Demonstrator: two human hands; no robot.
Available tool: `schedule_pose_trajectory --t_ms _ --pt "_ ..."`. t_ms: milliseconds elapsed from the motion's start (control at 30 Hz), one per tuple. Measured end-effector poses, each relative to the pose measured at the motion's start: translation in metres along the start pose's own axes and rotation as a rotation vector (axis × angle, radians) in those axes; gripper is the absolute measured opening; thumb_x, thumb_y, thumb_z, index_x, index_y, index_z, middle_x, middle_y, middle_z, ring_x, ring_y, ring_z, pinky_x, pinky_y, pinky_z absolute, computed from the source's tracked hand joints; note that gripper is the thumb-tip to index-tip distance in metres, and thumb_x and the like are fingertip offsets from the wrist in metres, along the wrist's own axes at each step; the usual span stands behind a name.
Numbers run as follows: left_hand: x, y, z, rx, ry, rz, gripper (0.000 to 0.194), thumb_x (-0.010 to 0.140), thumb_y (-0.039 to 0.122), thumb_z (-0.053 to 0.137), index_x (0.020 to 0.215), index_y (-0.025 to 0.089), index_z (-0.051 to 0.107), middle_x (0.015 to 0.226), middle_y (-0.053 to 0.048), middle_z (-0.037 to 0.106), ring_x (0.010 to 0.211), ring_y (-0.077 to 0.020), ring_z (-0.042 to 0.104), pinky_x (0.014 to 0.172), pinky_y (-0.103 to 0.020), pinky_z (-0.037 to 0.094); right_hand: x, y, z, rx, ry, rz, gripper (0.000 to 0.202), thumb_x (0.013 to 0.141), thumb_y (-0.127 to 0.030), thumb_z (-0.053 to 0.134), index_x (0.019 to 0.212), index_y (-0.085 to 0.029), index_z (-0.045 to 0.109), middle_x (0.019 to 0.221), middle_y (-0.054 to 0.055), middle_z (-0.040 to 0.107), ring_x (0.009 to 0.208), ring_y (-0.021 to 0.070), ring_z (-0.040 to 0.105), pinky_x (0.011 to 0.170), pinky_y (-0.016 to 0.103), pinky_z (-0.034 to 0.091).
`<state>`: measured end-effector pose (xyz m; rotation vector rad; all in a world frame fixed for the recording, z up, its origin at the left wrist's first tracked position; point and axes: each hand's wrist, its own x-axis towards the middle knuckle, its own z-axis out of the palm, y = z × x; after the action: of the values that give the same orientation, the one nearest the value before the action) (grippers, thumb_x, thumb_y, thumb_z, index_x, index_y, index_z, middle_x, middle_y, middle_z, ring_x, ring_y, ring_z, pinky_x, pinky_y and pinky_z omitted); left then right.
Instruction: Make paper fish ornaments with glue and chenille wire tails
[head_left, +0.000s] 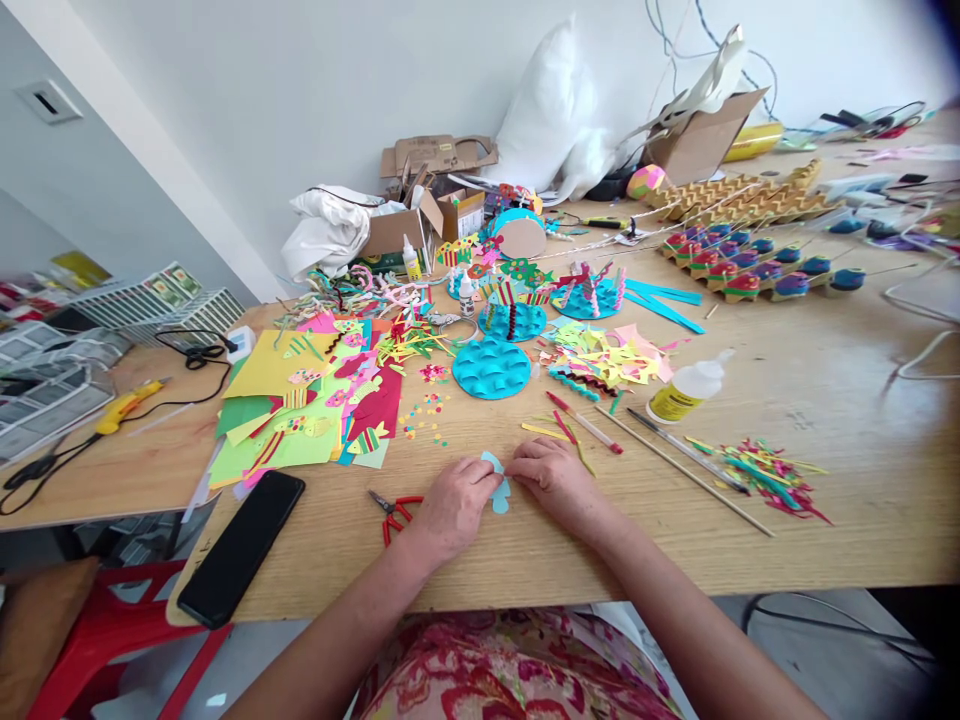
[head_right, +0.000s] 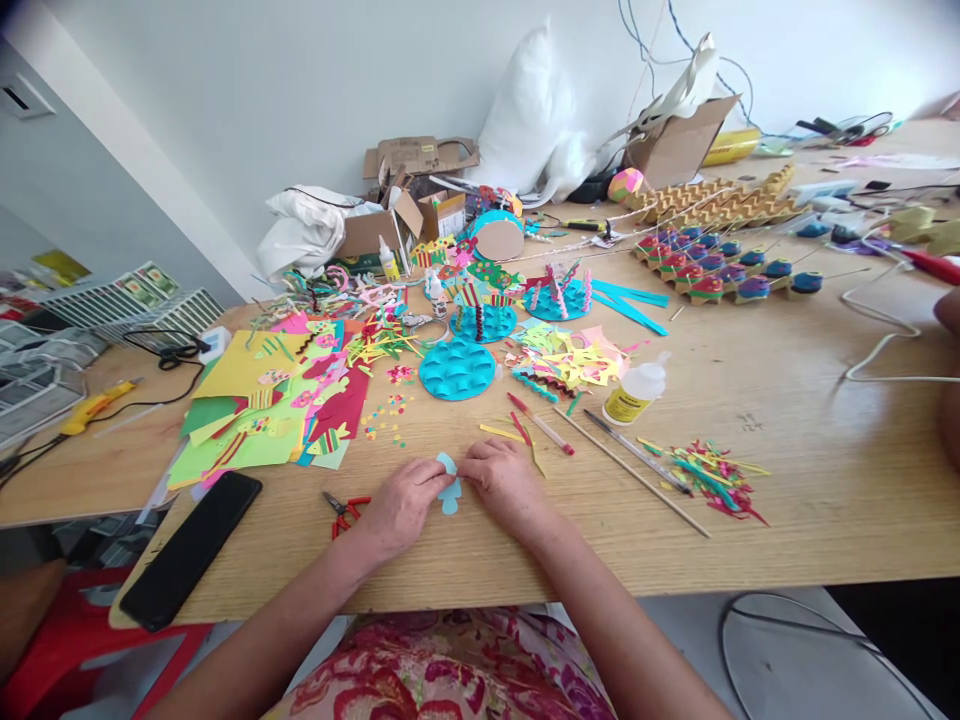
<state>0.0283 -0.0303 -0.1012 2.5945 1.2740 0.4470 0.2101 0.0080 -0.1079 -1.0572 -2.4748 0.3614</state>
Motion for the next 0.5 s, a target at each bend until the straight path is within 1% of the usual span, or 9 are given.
schedule_pose_trajectory --t_ms 133,233,333,500 --pt "-0.001 -0.002 0.001 -0.005 0.004 -0.009 0.027 0.087 0.013 0.039 0.106 0.015 0.058 0.098 -0.007 0.059 0.095 -0.0199 0.051 0.086 -0.034 0.044 0.0 -0.001 -0.002 -0.018 -0.016 0.0 0.02 0.083 -0.015 0.051 0.082 -0.026 0.067 0.076 0.001 0.064 0.075 0.0157 0.053 0.068 0.029 0.031" --pt "-0.002 -0.006 -0.003 -0.097 0.017 0.003 0.035 0.085 0.005 0.035 0.11 0.016 0.057 0.103 -0.007 0.059 0.099 -0.0181 0.051 0.089 -0.033 0.043 0.0 -0.001 -0.002 -0.01 -0.022 0.0 0.02 0.083 -0.014 0.051 0.084 -0.026 0.067 0.077 0.001 0.064 0.075 0.0155 0.053 0.068 0.028 0.031" --pt "-0.004 -0.01 -0.007 -0.173 0.008 0.008 0.042 0.081 0.0 0.031 0.113 0.015 0.055 0.109 -0.008 0.058 0.103 -0.0163 0.051 0.092 -0.031 0.043 0.0 0.0 -0.002 -0.005 -0.022 0.0 0.02 0.083 -0.015 0.05 0.083 -0.025 0.067 0.076 0.001 0.064 0.075 0.0149 0.053 0.068 0.028 0.031" --pt "-0.002 -0.01 -0.007 -0.123 -0.002 0.021 0.039 0.084 0.003 0.031 0.11 0.015 0.058 0.103 -0.007 0.06 0.099 -0.0175 0.052 0.088 -0.032 0.044 0.001 -0.001 -0.002 0.001 -0.017 0.004 0.02 0.083 -0.014 0.051 0.083 -0.026 0.068 0.076 0.001 0.064 0.075 0.0149 0.053 0.068 0.028 0.031"
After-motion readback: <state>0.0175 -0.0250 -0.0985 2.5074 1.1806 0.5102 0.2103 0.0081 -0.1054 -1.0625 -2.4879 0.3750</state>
